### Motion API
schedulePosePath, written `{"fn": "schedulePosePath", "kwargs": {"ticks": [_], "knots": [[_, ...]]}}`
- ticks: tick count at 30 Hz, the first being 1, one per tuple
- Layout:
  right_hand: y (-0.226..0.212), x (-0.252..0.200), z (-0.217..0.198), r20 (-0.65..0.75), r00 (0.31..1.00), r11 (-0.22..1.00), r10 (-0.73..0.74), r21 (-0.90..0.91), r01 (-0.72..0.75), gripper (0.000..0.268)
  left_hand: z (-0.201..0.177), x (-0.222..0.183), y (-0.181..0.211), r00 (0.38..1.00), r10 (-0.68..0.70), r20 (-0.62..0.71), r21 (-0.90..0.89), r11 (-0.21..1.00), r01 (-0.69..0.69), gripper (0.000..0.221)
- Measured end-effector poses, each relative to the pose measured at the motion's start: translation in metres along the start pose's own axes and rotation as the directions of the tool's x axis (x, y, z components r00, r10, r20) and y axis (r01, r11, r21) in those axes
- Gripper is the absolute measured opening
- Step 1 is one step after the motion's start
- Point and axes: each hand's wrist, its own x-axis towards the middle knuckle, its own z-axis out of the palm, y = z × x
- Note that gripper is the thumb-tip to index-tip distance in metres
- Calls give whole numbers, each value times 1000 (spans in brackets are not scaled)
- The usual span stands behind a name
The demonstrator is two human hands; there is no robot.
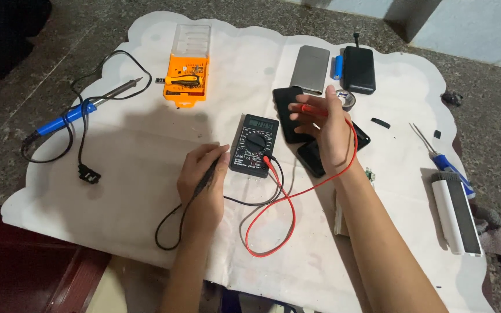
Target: Using a digital multimeter to test voltage and continuity on a mobile phone circuit board and battery.
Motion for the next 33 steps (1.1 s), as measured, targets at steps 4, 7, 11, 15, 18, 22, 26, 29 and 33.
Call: {"fn": "schedulePosePath", "kwargs": {"ticks": [4, 7, 11, 15, 18, 22, 26, 29, 33], "knots": [[-2, 0, 0, -6, 1000, 1000, 15, -18, -15, 71, 1, 0, -3, 999, 43, -5, 26, 999, -43, 23], [-1, 1, -2, 41, 998, 999, 46, -11, -45, 73, 1, 0, -4, 996, 92, 13, -13, 996, -92, 23], [-4, -3, 1, 56, 998, 999, 35, -34, -33, 65, 1, -1, -4, 995, 94, 13, -29, 995, -94, 21], [-2, -1, 0, 54, 998, 999, 23, -27, -21, 63, 0, -1, -2, 995, 96, 12, -20, 995, -96, 22], [-13, -9, 3, 50, 998, 999, 32, -42, -30, 58, 1, 1, -5, 998, 54, 13, -31, 998, -54, 25], [-26, -22, 11, 46, 997, 995, 58, -84, -54, 51, -2, -1, -3, 999, -10, 42, -13, 1000, 10, 31], [-44, -76, 29, 177, 984, 922, -20, -378, 87, 32, -3, 1, -3, 998, -37, 59, -11, 999, 38, 38], [-38, -132, 27, 251, 968, 937, 15, -343, 74, 29, -2, 2, -13, 999, 2, 51, -6, 1000, -2, 37], [-38, -190, 9, 332, 931, 817, -153, -488, 308, 33, -3, 0, -13, 993, 102, 65, -71, 993, -98, 32]]}}
